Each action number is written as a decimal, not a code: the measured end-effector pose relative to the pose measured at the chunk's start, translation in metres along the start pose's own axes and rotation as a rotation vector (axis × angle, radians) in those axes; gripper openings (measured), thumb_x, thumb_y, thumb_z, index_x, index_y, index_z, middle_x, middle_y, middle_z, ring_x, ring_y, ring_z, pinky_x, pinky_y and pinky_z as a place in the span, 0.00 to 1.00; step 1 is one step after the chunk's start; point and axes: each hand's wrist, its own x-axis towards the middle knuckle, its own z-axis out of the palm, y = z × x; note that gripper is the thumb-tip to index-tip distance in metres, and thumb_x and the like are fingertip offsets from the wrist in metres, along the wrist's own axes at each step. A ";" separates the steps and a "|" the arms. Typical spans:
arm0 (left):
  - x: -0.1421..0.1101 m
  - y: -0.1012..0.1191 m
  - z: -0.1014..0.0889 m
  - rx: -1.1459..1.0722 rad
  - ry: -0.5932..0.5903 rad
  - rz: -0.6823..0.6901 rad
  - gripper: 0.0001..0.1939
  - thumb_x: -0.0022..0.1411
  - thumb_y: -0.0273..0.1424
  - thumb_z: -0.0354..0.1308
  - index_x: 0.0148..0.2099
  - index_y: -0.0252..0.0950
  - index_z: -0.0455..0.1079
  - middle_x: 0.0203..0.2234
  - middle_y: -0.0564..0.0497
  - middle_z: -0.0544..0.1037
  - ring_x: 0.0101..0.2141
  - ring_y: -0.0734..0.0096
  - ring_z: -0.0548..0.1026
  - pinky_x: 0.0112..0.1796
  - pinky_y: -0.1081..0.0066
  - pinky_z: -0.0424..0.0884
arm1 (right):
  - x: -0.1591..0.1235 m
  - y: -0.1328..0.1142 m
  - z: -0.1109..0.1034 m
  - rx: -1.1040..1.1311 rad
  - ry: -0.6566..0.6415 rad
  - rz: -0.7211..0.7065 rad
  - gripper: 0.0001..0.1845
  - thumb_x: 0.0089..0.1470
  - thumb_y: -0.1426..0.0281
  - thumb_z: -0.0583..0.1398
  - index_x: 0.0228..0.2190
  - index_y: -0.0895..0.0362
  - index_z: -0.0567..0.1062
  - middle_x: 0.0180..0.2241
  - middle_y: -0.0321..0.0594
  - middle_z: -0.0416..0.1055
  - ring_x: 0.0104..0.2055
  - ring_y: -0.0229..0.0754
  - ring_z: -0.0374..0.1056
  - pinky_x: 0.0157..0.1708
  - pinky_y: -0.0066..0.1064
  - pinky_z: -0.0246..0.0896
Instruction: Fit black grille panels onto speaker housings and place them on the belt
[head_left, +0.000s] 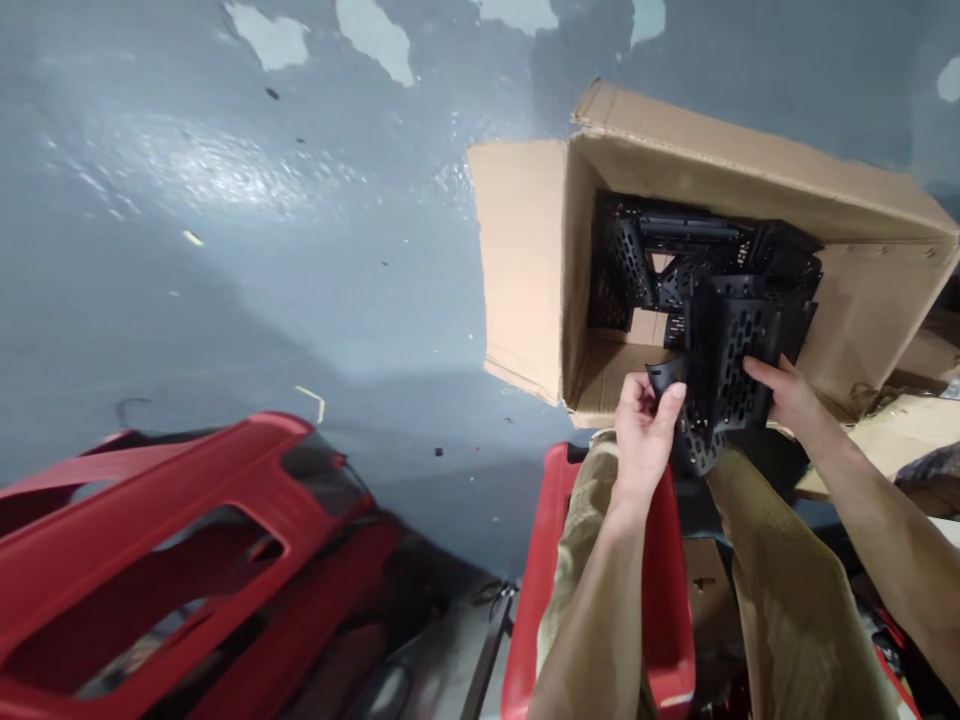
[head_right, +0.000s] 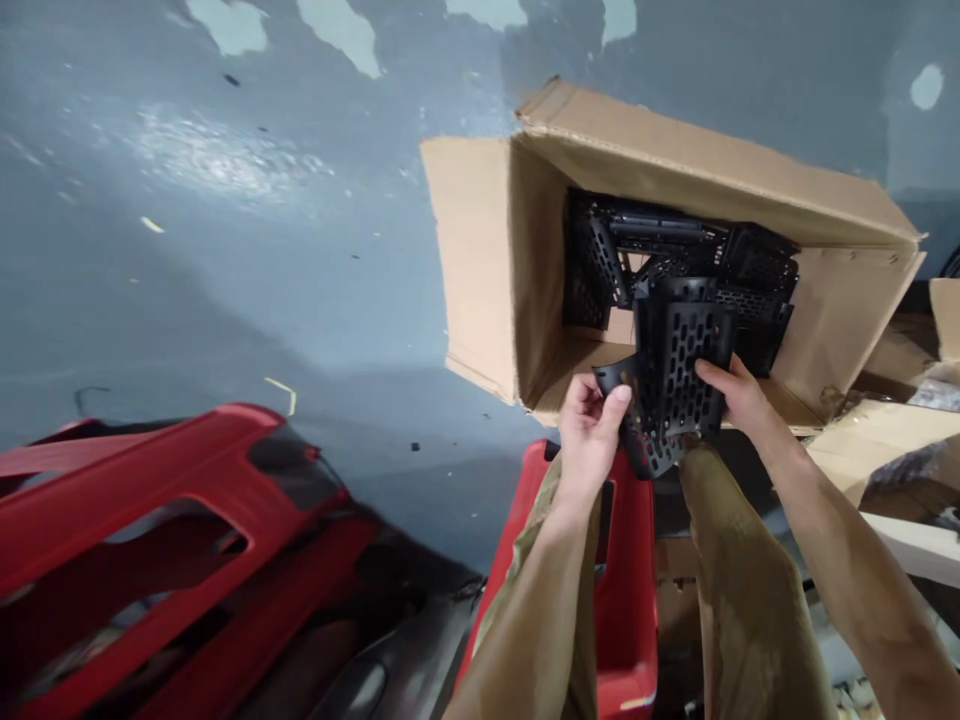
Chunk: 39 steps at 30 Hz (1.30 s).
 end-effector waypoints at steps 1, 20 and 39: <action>-0.001 0.005 -0.002 -0.023 -0.051 0.004 0.28 0.52 0.53 0.78 0.30 0.40 0.65 0.22 0.59 0.64 0.24 0.76 0.62 0.27 0.76 0.64 | 0.003 0.002 -0.006 0.027 0.016 0.025 0.43 0.47 0.45 0.73 0.61 0.44 0.74 0.45 0.42 0.84 0.52 0.65 0.79 0.56 0.65 0.74; -0.014 0.021 0.028 0.230 -0.019 0.213 0.20 0.62 0.44 0.73 0.32 0.40 0.67 0.23 0.58 0.67 0.24 0.76 0.63 0.28 0.74 0.63 | 0.019 0.000 0.031 -0.327 -0.010 -0.416 0.58 0.56 0.40 0.67 0.75 0.50 0.50 0.75 0.47 0.56 0.77 0.57 0.52 0.77 0.52 0.47; 0.006 0.012 -0.003 0.328 0.201 0.453 0.34 0.51 0.41 0.79 0.58 0.40 0.73 0.62 0.40 0.77 0.67 0.46 0.71 0.67 0.47 0.68 | 0.036 -0.039 0.064 -0.208 -0.351 -0.286 0.53 0.49 0.61 0.74 0.72 0.50 0.63 0.68 0.41 0.69 0.71 0.58 0.62 0.75 0.51 0.52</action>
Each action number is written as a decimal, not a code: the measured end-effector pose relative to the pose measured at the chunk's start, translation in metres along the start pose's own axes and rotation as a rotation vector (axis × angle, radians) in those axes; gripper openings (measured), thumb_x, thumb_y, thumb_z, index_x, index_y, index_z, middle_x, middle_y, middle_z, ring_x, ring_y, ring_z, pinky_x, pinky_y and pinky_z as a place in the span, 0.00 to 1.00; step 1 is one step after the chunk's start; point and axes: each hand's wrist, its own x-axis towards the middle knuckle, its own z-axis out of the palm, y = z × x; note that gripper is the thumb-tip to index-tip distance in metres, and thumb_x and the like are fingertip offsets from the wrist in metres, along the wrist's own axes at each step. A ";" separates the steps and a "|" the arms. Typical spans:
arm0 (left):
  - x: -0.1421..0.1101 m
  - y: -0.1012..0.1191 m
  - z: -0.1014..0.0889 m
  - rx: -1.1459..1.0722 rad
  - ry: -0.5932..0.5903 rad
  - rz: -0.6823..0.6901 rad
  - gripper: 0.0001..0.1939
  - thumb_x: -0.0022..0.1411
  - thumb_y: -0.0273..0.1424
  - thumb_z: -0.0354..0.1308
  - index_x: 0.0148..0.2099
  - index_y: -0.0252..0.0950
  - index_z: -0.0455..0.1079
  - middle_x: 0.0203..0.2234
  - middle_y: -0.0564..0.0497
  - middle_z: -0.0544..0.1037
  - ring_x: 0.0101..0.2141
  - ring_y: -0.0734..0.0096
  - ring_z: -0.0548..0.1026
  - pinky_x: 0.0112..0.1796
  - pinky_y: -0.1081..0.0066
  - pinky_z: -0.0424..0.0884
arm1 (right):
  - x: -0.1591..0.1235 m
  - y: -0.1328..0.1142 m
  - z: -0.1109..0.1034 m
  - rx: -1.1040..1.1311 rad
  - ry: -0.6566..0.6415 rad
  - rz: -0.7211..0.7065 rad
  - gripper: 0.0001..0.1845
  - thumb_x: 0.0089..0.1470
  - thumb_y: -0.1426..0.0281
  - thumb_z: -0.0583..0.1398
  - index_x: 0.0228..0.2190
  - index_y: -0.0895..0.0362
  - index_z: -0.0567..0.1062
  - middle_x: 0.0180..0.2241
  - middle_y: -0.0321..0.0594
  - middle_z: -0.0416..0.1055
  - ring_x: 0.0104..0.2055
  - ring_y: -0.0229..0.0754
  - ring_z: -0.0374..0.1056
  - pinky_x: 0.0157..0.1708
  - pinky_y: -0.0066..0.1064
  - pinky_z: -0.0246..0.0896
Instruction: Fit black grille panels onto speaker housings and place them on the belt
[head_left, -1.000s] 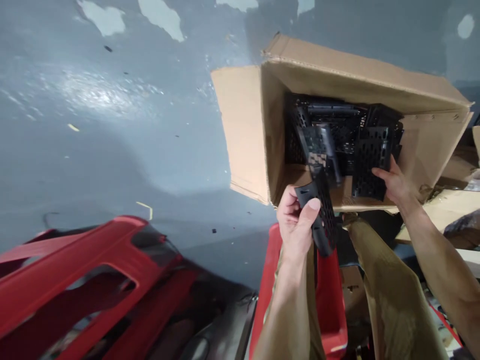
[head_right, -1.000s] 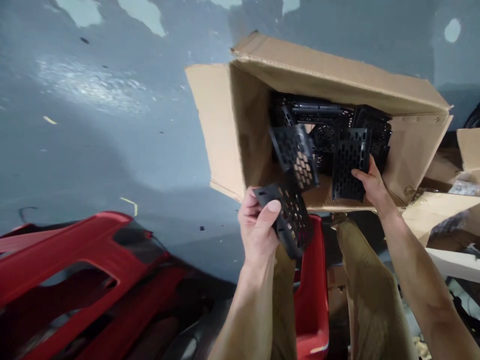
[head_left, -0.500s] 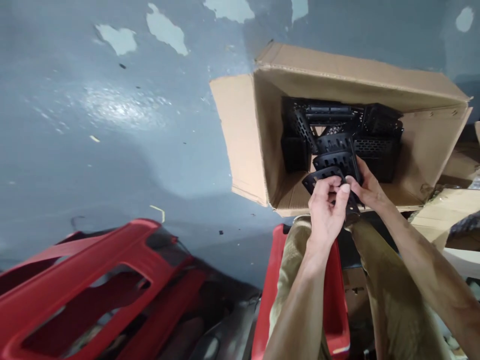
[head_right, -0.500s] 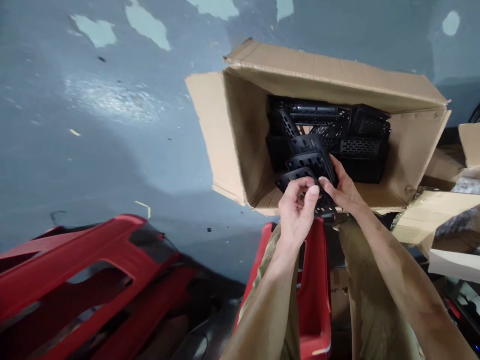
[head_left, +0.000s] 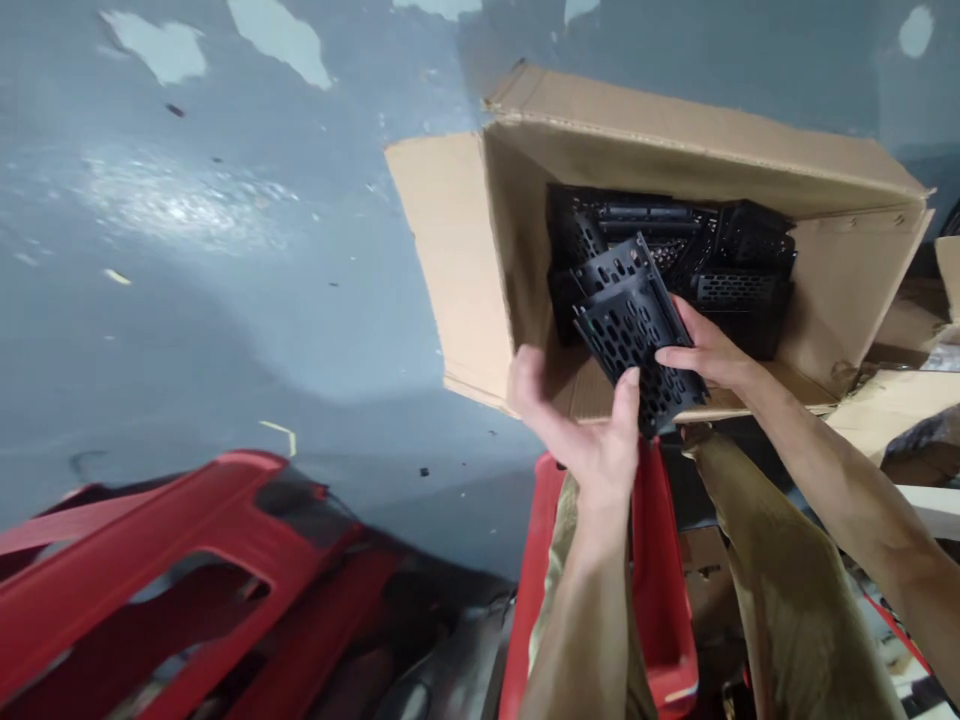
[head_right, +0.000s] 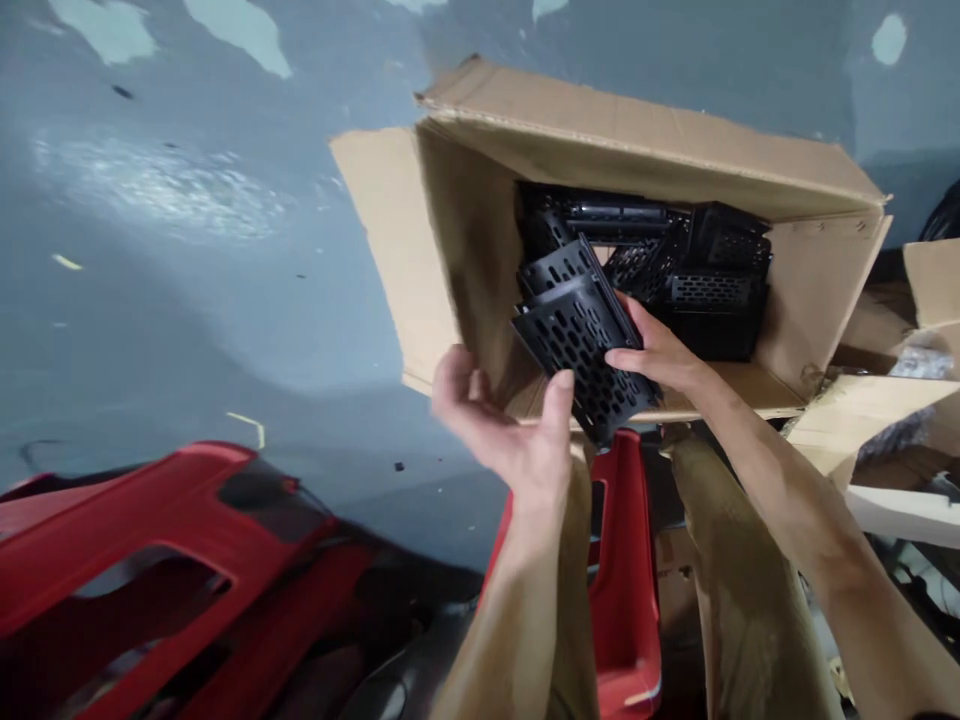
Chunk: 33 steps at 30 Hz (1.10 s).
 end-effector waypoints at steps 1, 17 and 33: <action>0.004 -0.003 -0.002 -0.085 -0.058 -0.156 0.37 0.49 0.44 0.80 0.58 0.39 0.73 0.61 0.39 0.78 0.65 0.44 0.73 0.65 0.47 0.70 | -0.002 -0.004 0.002 -0.039 0.017 -0.013 0.53 0.49 0.61 0.73 0.73 0.49 0.62 0.68 0.41 0.69 0.71 0.57 0.62 0.75 0.51 0.51; 0.016 -0.015 -0.031 -0.720 -0.099 -0.711 0.27 0.44 0.33 0.75 0.50 0.40 0.82 0.39 0.49 0.88 0.36 0.53 0.87 0.45 0.55 0.87 | 0.040 0.088 -0.190 -1.434 0.307 0.275 0.15 0.60 0.73 0.64 0.49 0.52 0.81 0.58 0.54 0.72 0.64 0.64 0.58 0.64 0.55 0.56; 0.017 -0.014 -0.030 -0.733 -0.015 -0.658 0.21 0.45 0.31 0.72 0.45 0.39 0.83 0.33 0.50 0.88 0.30 0.56 0.86 0.35 0.62 0.87 | -0.007 0.114 -0.178 -1.463 -0.014 0.333 0.17 0.57 0.77 0.62 0.49 0.61 0.81 0.55 0.59 0.77 0.57 0.62 0.71 0.56 0.46 0.68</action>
